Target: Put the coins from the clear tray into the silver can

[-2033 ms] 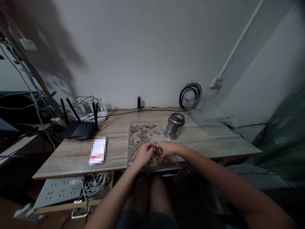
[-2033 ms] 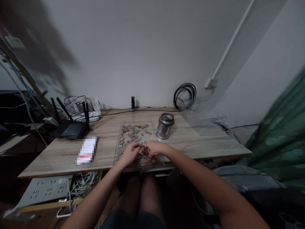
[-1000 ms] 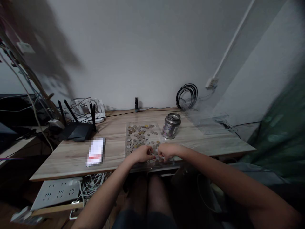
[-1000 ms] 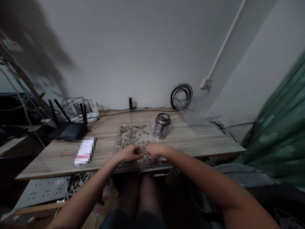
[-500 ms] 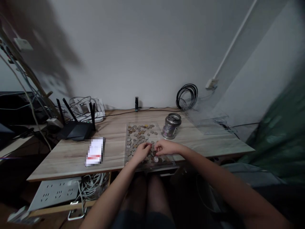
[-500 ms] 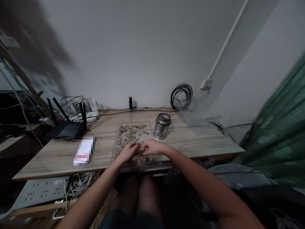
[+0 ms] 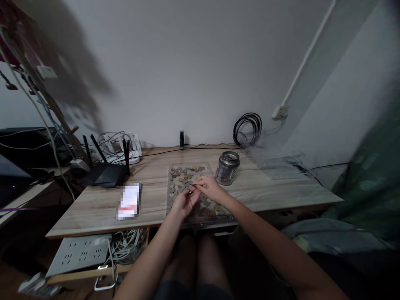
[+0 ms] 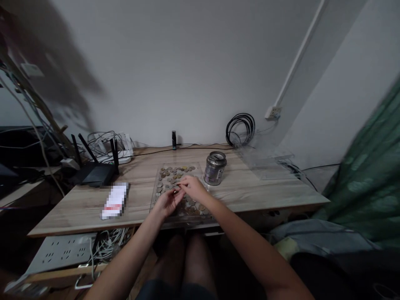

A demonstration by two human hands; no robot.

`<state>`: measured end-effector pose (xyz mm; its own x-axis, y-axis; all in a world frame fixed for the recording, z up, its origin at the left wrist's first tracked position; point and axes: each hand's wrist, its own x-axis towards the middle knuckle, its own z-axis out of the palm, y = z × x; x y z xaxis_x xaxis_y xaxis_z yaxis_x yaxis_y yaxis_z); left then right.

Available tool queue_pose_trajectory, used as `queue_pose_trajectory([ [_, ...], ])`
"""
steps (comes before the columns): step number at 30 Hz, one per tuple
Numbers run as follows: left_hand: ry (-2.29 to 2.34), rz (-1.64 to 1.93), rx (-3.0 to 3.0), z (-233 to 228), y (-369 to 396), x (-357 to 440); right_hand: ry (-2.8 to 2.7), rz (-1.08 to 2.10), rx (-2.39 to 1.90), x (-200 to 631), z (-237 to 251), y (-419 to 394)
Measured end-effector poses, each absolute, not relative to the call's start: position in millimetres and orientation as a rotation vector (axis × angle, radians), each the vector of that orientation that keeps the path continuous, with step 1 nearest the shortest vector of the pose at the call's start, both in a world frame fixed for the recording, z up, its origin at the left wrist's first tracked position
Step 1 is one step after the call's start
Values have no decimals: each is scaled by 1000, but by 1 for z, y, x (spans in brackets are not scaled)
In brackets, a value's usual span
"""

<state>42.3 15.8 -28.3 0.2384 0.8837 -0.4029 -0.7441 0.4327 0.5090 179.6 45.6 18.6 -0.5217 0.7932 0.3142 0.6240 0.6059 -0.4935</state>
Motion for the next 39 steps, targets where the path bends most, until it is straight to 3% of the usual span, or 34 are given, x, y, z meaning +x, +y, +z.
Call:
queue_pose_trajectory([
  [6, 760, 1216, 287, -26, 12, 42, -1709, 83, -1592, 255, 68, 96],
  [10, 806, 1259, 275, -26, 11, 43, -1726, -92, -1923, 287, 87, 126],
  [16, 823, 1264, 302, -27, 10, 43, -1793, -269, -1878, 267, 88, 115],
  [18, 813, 1256, 320, -26, 10, 42, -1876, -229, -1703, 245, 79, 97],
  [24, 788, 1251, 353, -28, 11, 44, -2426, 294, -1259, 171, 18, 47],
  [28, 780, 1186, 334, -28, 11, 43, -2355, 257, -1285, 171, 22, 50],
  [34, 708, 1097, 322, -24, 9, 39, -1723, -115, -1780, 255, 86, 103],
  [39, 663, 1113, 297, -27, 10, 38, -1729, -138, -2020, 285, 89, 127],
])
